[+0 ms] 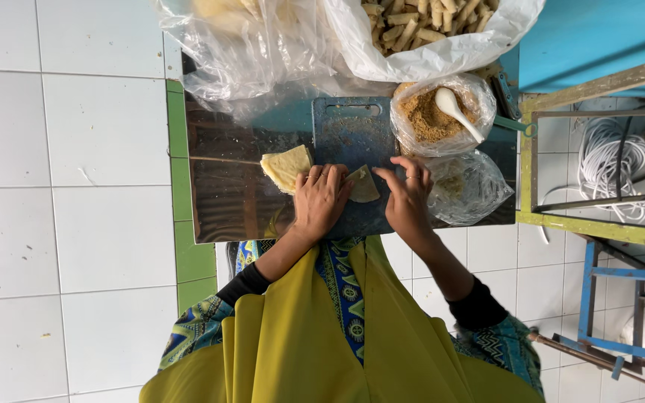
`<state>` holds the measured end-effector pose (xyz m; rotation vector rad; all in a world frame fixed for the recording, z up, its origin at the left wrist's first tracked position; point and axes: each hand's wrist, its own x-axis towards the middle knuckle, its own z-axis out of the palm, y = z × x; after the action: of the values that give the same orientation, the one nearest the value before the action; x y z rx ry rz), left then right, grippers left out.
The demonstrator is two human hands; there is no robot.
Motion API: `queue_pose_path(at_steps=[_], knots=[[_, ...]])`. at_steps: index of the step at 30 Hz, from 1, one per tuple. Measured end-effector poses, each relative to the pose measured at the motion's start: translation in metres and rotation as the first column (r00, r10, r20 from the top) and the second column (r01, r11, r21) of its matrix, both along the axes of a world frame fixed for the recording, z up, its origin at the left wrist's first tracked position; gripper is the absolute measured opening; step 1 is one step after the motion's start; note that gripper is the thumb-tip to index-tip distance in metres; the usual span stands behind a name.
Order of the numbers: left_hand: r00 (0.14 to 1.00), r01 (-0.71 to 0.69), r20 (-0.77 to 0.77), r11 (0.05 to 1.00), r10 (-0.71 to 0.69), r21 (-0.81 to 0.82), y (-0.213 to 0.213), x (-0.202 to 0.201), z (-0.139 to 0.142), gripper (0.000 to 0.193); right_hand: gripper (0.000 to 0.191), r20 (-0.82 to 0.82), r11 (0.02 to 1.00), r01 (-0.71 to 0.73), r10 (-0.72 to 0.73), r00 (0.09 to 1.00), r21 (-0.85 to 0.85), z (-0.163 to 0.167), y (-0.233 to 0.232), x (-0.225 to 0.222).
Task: The person pinches off pieces of dough from a large sheet on a cutting board, spoons brown filling from a plastic container onto each piece, folds the dough over the filling into a triangular parcel by hand, and places the finished parcels into a plastic bag on the table.
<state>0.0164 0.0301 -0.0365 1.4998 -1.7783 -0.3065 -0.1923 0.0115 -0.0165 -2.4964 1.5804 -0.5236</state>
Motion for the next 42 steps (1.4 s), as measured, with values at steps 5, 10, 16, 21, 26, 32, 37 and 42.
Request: queue_pose_path(at_steps=[5, 10, 16, 21, 26, 32, 37, 42], knots=[[1.000, -0.004, 0.007, 1.000, 0.004, -0.010, 0.002, 0.000, -0.002, 0.021, 0.058, -0.047, 1.000, 0.004, -0.004, 0.999, 0.016, -0.014, 0.014, 0.018], [0.999, -0.006, 0.040, 1.000, 0.007, -0.014, 0.002, 0.000, -0.003, 0.022, 0.058, -0.462, 0.976, -0.130, 0.035, 0.886, -0.176, -0.020, 0.028, 0.018], [1.000, 0.005, 0.010, 1.000, -0.005, 0.001, 0.001, 0.000, -0.001, 0.022, 0.073, -0.581, 0.984, -0.120, 0.020, 0.814, -0.135, -0.010, 0.004, 0.000], [1.000, 0.006, -0.005, 1.000, -0.007, -0.019, 0.000, 0.001, -0.002, 0.021, 0.078, -0.387, 1.000, -0.020, 0.016, 0.922, -0.006, -0.008, 0.006, -0.004], [1.000, 0.011, -0.007, 1.000, -0.011, 0.008, 0.004, 0.001, -0.002, 0.017, 0.069, -0.297, 0.997, 0.008, 0.015, 0.955, 0.076, -0.025, 0.022, 0.013], [1.000, 0.011, 0.015, 1.000, -0.011, 0.004, 0.004, 0.001, 0.000, 0.018, 0.044, -0.579, 0.971, -0.106, -0.039, 0.815, -0.214, -0.018, 0.044, 0.015], [1.000, 0.018, 0.007, 1.000, -0.018, -0.002, 0.004, 0.001, -0.003, 0.020, 0.009, -0.461, 0.999, -0.029, 0.014, 0.887, -0.025, 0.012, 0.011, -0.014], [0.996, 0.009, 0.083, 1.000, -0.009, 0.009, 0.005, 0.000, -0.012, 0.022, 0.014, -0.182, 0.869, 0.222, -0.330, 0.926, -0.443, 0.037, -0.062, -0.056]])
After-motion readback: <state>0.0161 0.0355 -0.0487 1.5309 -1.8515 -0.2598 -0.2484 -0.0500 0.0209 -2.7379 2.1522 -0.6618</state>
